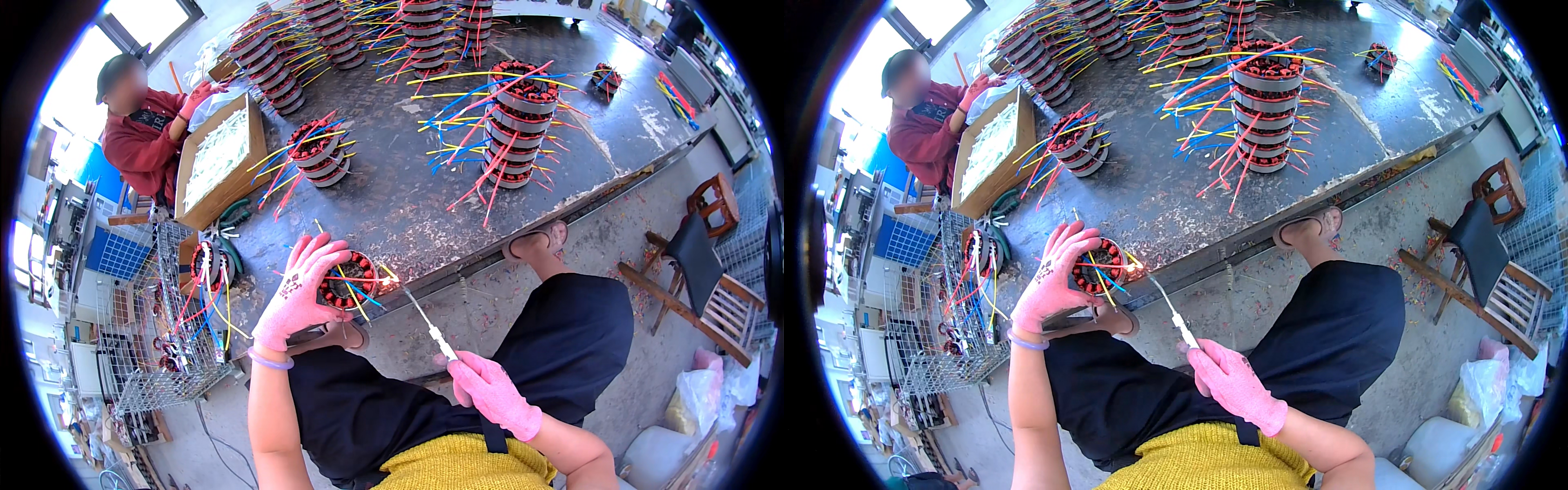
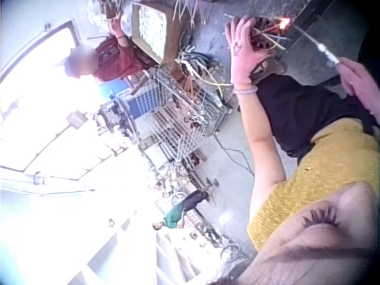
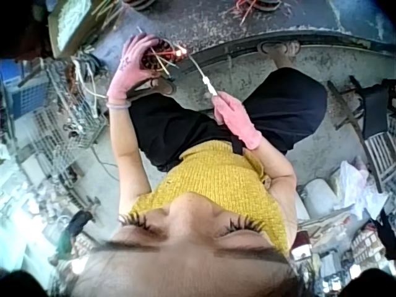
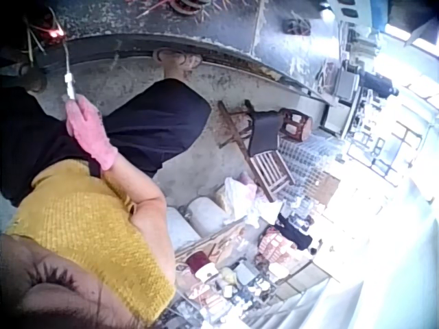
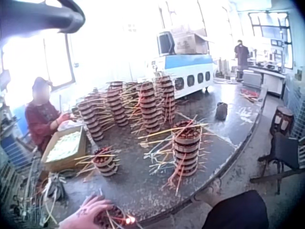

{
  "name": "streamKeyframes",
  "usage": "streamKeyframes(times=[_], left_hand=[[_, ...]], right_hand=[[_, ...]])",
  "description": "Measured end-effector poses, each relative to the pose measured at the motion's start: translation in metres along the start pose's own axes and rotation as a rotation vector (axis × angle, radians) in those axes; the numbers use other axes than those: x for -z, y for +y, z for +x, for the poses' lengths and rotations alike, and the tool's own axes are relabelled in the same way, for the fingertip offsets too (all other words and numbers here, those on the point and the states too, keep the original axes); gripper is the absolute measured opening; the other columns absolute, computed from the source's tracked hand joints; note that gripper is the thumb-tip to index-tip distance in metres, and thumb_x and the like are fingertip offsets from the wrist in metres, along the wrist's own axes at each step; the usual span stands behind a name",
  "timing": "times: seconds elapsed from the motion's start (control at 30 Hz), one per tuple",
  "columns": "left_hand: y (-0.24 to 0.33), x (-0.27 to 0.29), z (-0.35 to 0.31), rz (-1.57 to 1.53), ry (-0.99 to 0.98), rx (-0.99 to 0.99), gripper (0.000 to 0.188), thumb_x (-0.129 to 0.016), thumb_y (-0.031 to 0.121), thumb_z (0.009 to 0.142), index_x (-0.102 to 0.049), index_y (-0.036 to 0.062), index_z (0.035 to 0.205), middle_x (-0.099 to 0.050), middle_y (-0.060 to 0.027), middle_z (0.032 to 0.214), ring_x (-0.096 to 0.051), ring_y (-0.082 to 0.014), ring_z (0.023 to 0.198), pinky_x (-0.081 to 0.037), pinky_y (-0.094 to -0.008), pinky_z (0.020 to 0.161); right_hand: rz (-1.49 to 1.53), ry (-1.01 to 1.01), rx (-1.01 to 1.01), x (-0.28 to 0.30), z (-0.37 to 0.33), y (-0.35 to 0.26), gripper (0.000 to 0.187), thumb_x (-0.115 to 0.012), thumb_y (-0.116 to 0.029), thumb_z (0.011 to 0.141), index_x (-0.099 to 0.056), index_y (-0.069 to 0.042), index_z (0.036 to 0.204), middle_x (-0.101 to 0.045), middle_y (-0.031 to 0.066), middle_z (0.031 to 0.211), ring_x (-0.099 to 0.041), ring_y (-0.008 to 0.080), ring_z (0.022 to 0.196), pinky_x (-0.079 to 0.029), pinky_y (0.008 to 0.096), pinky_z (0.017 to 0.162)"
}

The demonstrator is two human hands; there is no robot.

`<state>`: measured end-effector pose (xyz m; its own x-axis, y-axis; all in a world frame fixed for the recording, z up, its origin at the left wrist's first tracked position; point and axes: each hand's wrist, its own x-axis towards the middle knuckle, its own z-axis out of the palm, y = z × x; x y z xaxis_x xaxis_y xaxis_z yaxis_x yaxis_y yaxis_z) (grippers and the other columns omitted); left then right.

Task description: The person uses a soldering iron to melt solder and connect wires onto a copper-wound motor stator on a workbench.

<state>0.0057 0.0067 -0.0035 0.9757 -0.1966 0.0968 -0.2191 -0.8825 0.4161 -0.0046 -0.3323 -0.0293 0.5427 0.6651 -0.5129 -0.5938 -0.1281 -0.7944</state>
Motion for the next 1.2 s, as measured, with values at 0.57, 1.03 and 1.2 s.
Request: streamKeyframes(times=[0.57, 1.03, 1.2], left_hand=[[-0.001, 0.0, 0.0, -0.004, 0.0, -0.001, 0.095, -0.09, 0.024, 0.049, -0.052, 0.0112, 0.134, -0.05, -0.0055, 0.146, -0.032, -0.0329, 0.146, -0.017, -0.0494, 0.123], [0.007, 0.001, 0.005, -0.01, 0.032, -0.009, 0.086, -0.091, 0.027, 0.05, -0.056, 0.0096, 0.126, -0.057, -0.0072, 0.133, -0.041, -0.0308, 0.14, -0.019, -0.051, 0.122], [0.005, -0.002, 0.003, -0.066, 0.098, -0.035, 0.086, -0.093, 0.032, 0.047, -0.058, 0.0081, 0.121, -0.059, -0.0092, 0.125, -0.046, -0.0308, 0.134, -0.019, -0.0513, 0.121]], right_hand=[[0.041, 0.018, -0.014, -0.004, -0.002, -0.008, 0.037, -0.047, -0.024, 0.105, -0.059, 0.001, 0.129, -0.047, -0.0032, 0.064, -0.041, 0.0049, 0.057, -0.033, 0.0215, 0.054], [0.099, 0.041, -0.003, 0.002, -0.01, -0.005, 0.038, -0.05, -0.027, 0.105, -0.057, 0.0, 0.13, -0.047, -0.0046, 0.066, -0.042, 0.0037, 0.059, -0.033, 0.0216, 0.054], [0.176, 0.084, 0.04, 0.008, -0.031, -0.019, 0.038, -0.053, -0.026, 0.104, -0.056, 0.002, 0.13, -0.049, -0.0039, 0.066, -0.042, 0.0044, 0.058, -0.033, 0.0221, 0.053]])
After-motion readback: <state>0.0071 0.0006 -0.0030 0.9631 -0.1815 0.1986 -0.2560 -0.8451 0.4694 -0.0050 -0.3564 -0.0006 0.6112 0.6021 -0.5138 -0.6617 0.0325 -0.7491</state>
